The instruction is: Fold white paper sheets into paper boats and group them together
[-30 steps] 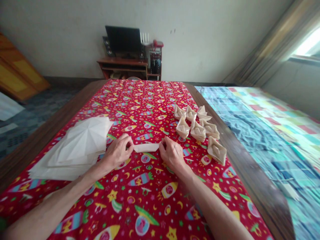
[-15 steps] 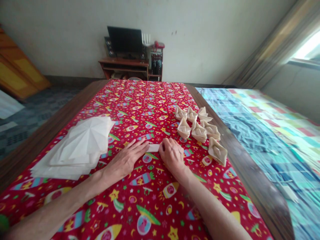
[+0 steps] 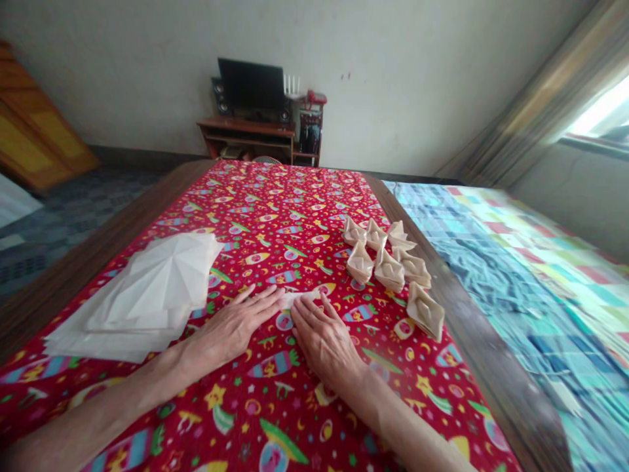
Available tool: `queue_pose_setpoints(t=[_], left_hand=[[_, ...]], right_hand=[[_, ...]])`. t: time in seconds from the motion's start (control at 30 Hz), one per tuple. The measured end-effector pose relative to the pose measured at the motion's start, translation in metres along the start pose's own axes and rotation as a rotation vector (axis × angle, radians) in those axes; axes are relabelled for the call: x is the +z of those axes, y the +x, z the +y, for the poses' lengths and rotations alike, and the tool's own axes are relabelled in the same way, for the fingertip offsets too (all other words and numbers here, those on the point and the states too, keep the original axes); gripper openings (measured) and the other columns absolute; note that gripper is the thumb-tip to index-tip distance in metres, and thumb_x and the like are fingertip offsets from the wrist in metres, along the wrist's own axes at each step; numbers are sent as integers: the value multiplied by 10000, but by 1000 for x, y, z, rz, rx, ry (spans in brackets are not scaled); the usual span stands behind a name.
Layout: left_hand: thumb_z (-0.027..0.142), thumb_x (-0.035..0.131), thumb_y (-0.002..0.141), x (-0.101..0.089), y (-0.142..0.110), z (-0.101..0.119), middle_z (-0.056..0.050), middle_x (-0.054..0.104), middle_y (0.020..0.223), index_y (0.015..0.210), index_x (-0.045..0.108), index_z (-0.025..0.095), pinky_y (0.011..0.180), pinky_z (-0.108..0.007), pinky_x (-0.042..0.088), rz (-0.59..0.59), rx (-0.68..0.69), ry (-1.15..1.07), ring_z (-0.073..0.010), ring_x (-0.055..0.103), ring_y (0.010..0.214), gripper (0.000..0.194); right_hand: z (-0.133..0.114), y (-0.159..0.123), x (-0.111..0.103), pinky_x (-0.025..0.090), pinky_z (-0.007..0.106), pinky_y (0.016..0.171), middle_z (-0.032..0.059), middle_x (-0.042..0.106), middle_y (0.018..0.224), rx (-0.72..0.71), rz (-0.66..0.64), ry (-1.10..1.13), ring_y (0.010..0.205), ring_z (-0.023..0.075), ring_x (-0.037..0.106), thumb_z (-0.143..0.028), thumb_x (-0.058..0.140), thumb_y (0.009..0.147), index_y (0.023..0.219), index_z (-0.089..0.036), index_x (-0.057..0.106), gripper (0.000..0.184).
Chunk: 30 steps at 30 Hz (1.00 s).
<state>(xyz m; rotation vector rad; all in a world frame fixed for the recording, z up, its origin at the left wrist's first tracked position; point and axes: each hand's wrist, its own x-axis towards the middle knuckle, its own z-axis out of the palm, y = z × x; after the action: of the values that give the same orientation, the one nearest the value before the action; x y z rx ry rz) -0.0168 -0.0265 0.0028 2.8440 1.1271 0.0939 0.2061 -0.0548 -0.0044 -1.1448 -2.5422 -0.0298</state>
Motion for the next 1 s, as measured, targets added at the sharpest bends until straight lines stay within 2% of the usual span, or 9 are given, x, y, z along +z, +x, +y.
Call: queue_pose_setpoints(t=[0.17, 0.4, 0.5, 0.6, 0.67, 0.77, 0.87, 1.0], left_hand=[[-20, 357, 771, 2, -15, -7, 14, 405, 1445, 1361, 436, 255, 1126, -408, 248, 104, -21, -29, -179, 320, 1364, 655], [9, 412, 789, 2, -26, -12, 16, 413, 1442, 1302, 509, 275, 1102, -447, 291, 165, -61, -35, -214, 377, 1330, 585], [17, 434, 788, 3, -17, -16, 9, 538, 1342, 1149, 631, 252, 1045, -376, 383, 271, -81, -138, -198, 462, 1250, 473], [48, 452, 808, 3, 0, -19, -39, 676, 1081, 937, 690, 191, 936, -304, 461, 402, -132, -267, -175, 585, 1030, 306], [149, 489, 852, 2, 11, -20, -60, 673, 981, 951, 658, 166, 890, -325, 476, 415, -167, -288, -190, 597, 950, 197], [244, 551, 848, 4, 23, -21, -71, 638, 974, 999, 621, 168, 852, -347, 478, 389, -187, -280, -219, 582, 948, 182], [223, 552, 841, 7, 28, -22, -61, 633, 935, 939, 622, 178, 809, -328, 482, 392, -189, -338, -209, 593, 905, 128], [235, 532, 850, 8, 29, -25, -53, 662, 945, 938, 617, 178, 823, -303, 483, 494, -222, -506, -189, 621, 894, 136]], right_hand=[[5, -3, -3, 322, 462, 1104, 98, 560, 1300, 19, 17, 2, 1233, 221, 497, -188, 404, 936, 1289, -160, 531, 377], [6, -4, -2, 371, 435, 1066, 87, 582, 1275, 46, 48, 23, 1210, 221, 519, -197, 424, 933, 1256, -164, 557, 352], [11, 1, 1, 397, 401, 1033, 58, 644, 1195, 88, 105, 88, 1147, 199, 567, -201, 432, 937, 1170, -197, 611, 294], [18, 10, 4, 446, 366, 942, 58, 691, 1078, 114, 143, 125, 1038, 192, 610, -226, 462, 935, 1073, -202, 643, 229], [21, 17, 3, 460, 379, 886, 97, 668, 1101, 149, 153, 86, 1044, 226, 589, -241, 509, 912, 1140, -175, 604, 256], [23, 24, 0, 465, 369, 816, 124, 643, 1089, 178, 116, 40, 995, 244, 579, -234, 559, 879, 1184, -155, 564, 315], [22, 25, -2, 450, 300, 702, 74, 643, 892, 195, 88, 57, 802, 193, 586, -229, 558, 878, 1031, -172, 608, 171], [23, 23, 1, 394, 255, 600, 29, 600, 773, 251, 116, 97, 689, 159, 557, -225, 574, 867, 871, -185, 587, 42]])
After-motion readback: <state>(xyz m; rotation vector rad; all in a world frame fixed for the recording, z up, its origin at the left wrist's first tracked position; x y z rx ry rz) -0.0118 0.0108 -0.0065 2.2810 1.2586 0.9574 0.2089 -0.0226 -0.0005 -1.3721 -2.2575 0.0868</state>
